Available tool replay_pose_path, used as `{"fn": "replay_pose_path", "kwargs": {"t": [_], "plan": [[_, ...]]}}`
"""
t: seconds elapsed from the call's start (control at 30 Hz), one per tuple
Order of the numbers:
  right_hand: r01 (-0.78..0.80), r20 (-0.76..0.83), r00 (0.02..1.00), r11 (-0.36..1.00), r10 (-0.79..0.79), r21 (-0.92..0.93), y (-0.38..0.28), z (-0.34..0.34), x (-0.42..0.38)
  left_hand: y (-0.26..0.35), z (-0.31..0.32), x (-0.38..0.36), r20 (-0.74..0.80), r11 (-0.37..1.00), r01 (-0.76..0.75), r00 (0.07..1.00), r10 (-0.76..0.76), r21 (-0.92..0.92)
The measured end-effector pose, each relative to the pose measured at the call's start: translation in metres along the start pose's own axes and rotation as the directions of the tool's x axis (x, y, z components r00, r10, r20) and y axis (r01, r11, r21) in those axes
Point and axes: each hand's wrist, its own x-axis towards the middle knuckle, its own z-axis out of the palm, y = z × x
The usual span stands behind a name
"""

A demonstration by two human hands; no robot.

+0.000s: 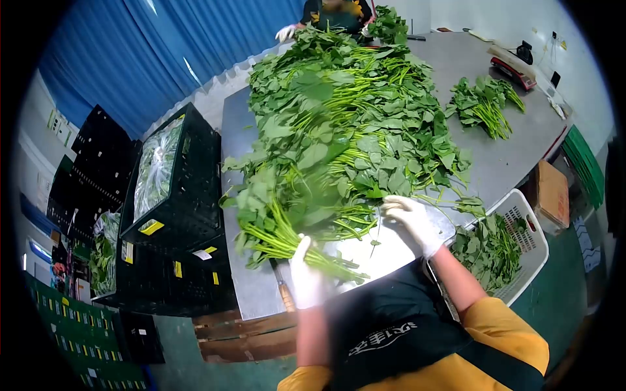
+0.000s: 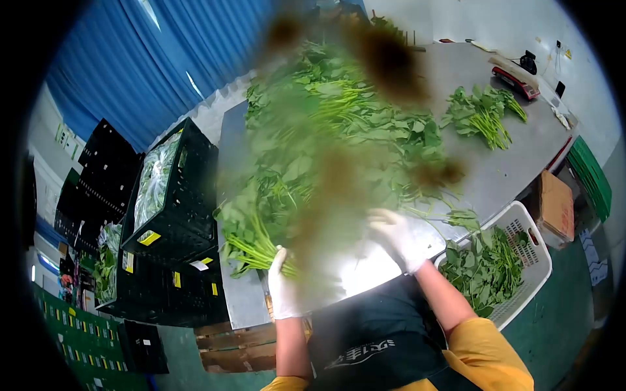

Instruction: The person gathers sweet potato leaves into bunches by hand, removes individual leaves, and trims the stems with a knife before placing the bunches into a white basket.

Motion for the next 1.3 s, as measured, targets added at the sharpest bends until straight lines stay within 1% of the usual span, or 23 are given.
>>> {"fn": "replay_pose_path", "kwargs": {"t": [0.03, 0.07, 0.1, 0.13, 0.2, 0.3, 0.33, 0.37, 0.4, 0.47, 0.53, 0.6, 0.67, 0.73, 0.8, 0.87, 0.97, 1.07, 1.13, 1.2, 1.23, 1.27, 1.3], "plan": [[0.276, 0.094, 0.958, 0.782, -0.271, -0.558, 0.004, 0.009, 0.009, 0.001, -0.004, -0.001, 0.044, 0.995, 0.097, 0.994, -0.096, -0.023], [0.443, 0.322, 0.846, 0.225, -0.424, -0.868, 0.012, 0.015, 0.02, 0.003, -0.006, -0.003, 0.091, 0.98, 0.193, 0.978, -0.188, -0.042], [0.368, 0.317, 0.872, 0.072, -0.372, -0.927, 0.026, 0.018, 0.038, 0.007, -0.008, -0.008, 0.179, 0.988, 0.035, 0.982, -0.062, 0.15], [0.405, 0.419, 0.844, -0.114, -0.335, -0.907, 0.029, 0.023, 0.049, 0.008, -0.012, -0.007, 0.175, 0.988, 0.032, 0.983, -0.058, 0.15], [0.394, 0.458, 0.871, -0.304, -0.178, -0.868, 0.028, 0.024, 0.067, 0.01, -0.022, 0.001, 0.171, 0.991, -0.018, 0.985, -0.005, 0.134], [0.56, 0.474, 0.796, 0.16, -0.377, -0.813, -0.023, 0.021, 0.062, 0.017, -0.024, 0.002, 0.104, 0.995, -0.04, 0.994, 0.031, 0.086], [0.389, 0.313, 0.917, 0.725, -0.247, -0.568, -0.025, 0.012, 0.071, 0.018, -0.02, 0.0, 0.076, 0.99, -0.093, 0.993, 0.085, 0.104], [0.211, 0.178, 0.972, 0.899, -0.152, -0.384, -0.056, 0.02, 0.057, 0.017, -0.019, 0.002, 0.056, 0.997, -0.067, 0.996, 0.064, 0.049], [0.031, 0.067, 0.998, 0.988, -0.021, -0.149, -0.086, 0.028, 0.04, 0.021, -0.01, -0.004, 0.064, 0.997, -0.066, 0.996, 0.064, 0.042], [0.035, 0.071, 0.997, 0.993, -0.027, -0.116, -0.087, 0.022, 0.029, 0.031, 0.016, -0.022, 0.004, 0.999, 0.027, 1.0, -0.027, 0.041], [-0.02, 0.062, 0.998, 0.998, 0.024, -0.056, -0.076, 0.023, 0.013, 0.01, 0.014, -0.005, 0.021, 1.0, -0.022, 1.0, 0.022, 0.002], [-0.058, 0.036, 0.998, 0.998, 0.058, 0.006, -0.067, 0.026, -0.003, 0.006, 0.021, -0.004, 0.229, 0.974, -0.108, 0.972, 0.061, 0.199], [-0.075, 0.041, 0.996, 0.997, 0.076, -0.017, -0.053, 0.027, -0.016, -0.013, 0.023, 0.006, 0.255, 0.967, -0.129, 0.964, 0.071, 0.218], [-0.001, 0.053, 0.999, 0.994, 0.007, -0.112, -0.043, 0.03, -0.028, -0.02, 0.036, 0.01, 0.302, 0.972, -0.056, 0.953, -0.016, 0.228], [-0.024, 0.118, 0.992, 0.986, 0.044, -0.162, -0.031, 0.031, -0.034, -0.019, 0.041, 0.008, 0.339, 0.959, -0.033, 0.938, -0.068, 0.283], [-0.008, 0.163, 0.986, 0.976, 0.044, -0.218, -0.038, 0.033, -0.042, -0.023, 0.044, 0.01, 0.426, 0.974, -0.013, 0.9, -0.087, 0.227], [-0.112, 0.251, 0.946, 0.935, 0.204, -0.337, -0.044, 0.029, -0.046, -0.024, 0.049, 0.004, 0.373, 0.977, 0.054, 0.919, -0.13, 0.207], [-0.083, 0.232, 0.961, 0.956, 0.151, -0.281, -0.036, 0.037, -0.048, -0.026, 0.05, -0.005, 0.373, 0.973, 0.121, 0.908, -0.189, 0.199], [-0.027, 0.262, 0.957, 0.935, 0.126, -0.353, -0.017, 0.031, -0.042, -0.039, 0.048, -0.006, 0.443, 0.984, 0.151, 0.878, -0.179, 0.098], [-0.215, 0.21, 0.955, 0.977, 0.208, 0.007, -0.023, 0.037, -0.043, -0.041, 0.051, -0.009, 0.393, 0.964, 0.181, 0.886, -0.245, 0.193], [0.388, 0.322, 0.905, 0.852, -0.28, -0.352, 0.016, 0.021, -0.035, -0.041, 0.055, -0.014, 0.381, 0.969, 0.138, 0.901, -0.208, 0.204], [0.386, 0.319, 0.906, 0.853, -0.279, -0.351, 0.015, 0.024, -0.039, -0.042, 0.057, -0.016, 0.369, 0.973, 0.092, 0.914, -0.168, 0.213], [0.077, 0.149, 0.986, 0.996, -0.072, -0.033, 0.013, 0.027, -0.045, -0.049, 0.053, -0.012, 0.354, 0.975, 0.102, 0.92, -0.167, 0.195]]}}
